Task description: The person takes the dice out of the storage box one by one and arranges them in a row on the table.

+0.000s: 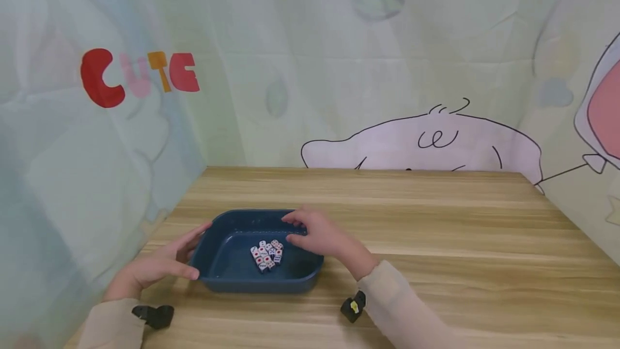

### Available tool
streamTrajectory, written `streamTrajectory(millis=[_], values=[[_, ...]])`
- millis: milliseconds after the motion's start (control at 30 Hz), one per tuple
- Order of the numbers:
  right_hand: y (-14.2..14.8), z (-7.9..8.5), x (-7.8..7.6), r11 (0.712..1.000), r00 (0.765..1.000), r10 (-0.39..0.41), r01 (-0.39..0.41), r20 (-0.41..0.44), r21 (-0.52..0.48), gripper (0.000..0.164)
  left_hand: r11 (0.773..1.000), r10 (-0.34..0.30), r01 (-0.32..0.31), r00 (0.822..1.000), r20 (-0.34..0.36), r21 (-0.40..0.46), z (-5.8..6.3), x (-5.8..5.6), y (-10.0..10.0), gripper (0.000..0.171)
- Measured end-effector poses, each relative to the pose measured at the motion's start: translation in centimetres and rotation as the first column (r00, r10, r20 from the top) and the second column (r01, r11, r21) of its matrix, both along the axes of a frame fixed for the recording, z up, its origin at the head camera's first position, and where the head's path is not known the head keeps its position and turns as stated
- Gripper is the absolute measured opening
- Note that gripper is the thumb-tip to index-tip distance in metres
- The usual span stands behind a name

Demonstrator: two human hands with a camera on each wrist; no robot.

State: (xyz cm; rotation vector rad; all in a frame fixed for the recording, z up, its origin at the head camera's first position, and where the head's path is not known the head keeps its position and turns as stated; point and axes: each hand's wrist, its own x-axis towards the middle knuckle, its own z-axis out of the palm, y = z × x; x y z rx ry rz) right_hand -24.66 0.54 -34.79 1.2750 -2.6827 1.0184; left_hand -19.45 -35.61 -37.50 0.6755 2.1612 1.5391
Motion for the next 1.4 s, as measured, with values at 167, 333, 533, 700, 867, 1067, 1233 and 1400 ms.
streamTrajectory(millis=[167, 333, 533, 700, 867, 1067, 1233, 1400], values=[[-0.7, -0.1, 0.1, 0.994, 0.999, 0.044, -0.046, 0.029, 0.100, 0.032, 0.999, 0.023, -0.022, 1.000, 0.020, -0.028, 0.1, -0.1, 0.1, 0.102], [-1.3, -0.2, 0.1, 0.979, 0.996, 0.055, -0.066, 0.065, 0.192, 0.027, 1.000, 0.004, -0.003, 1.000, 0.023, -0.023, 0.0, -0.3, 0.2, 0.103], [-2.0, -0.3, -0.3, 0.964, 0.988, 0.077, -0.107, 0.132, 0.242, 0.024, 1.000, -0.018, 0.018, 0.999, 0.043, -0.002, -0.1, -0.5, 0.2, 0.104], [-2.5, -0.4, -0.5, 0.958, 0.977, 0.041, -0.098, 0.212, 0.269, 0.022, 1.000, -0.030, 0.030, 0.998, 0.050, 0.007, -0.2, -0.5, 0.1, 0.105], [-3.1, -0.7, -0.7, 0.955, 0.956, -0.002, -0.085, 0.295, 0.283, 0.021, 1.000, -0.024, 0.024, 0.999, 0.046, -0.006, -0.2, -0.3, 0.1, 0.106], [-3.5, -1.1, -0.8, 0.957, 0.943, -0.036, -0.063, 0.331, 0.283, 0.020, 1.000, -0.030, 0.030, 0.999, 0.042, -0.006, -0.1, -0.2, 0.3, 0.106], [-3.8, -1.3, -0.6, 0.962, 0.939, -0.064, -0.032, 0.338, 0.272, 0.019, 0.999, -0.036, 0.036, 0.998, 0.047, 0.003, -0.1, -0.1, 0.1, 0.107], [-4.2, -1.5, -0.6, 0.957, 0.950, -0.067, -0.025, 0.306, 0.288, 0.018, 0.999, -0.035, 0.035, 0.999, 0.041, 0.012, -0.3, 0.0, -0.2, 0.106]])
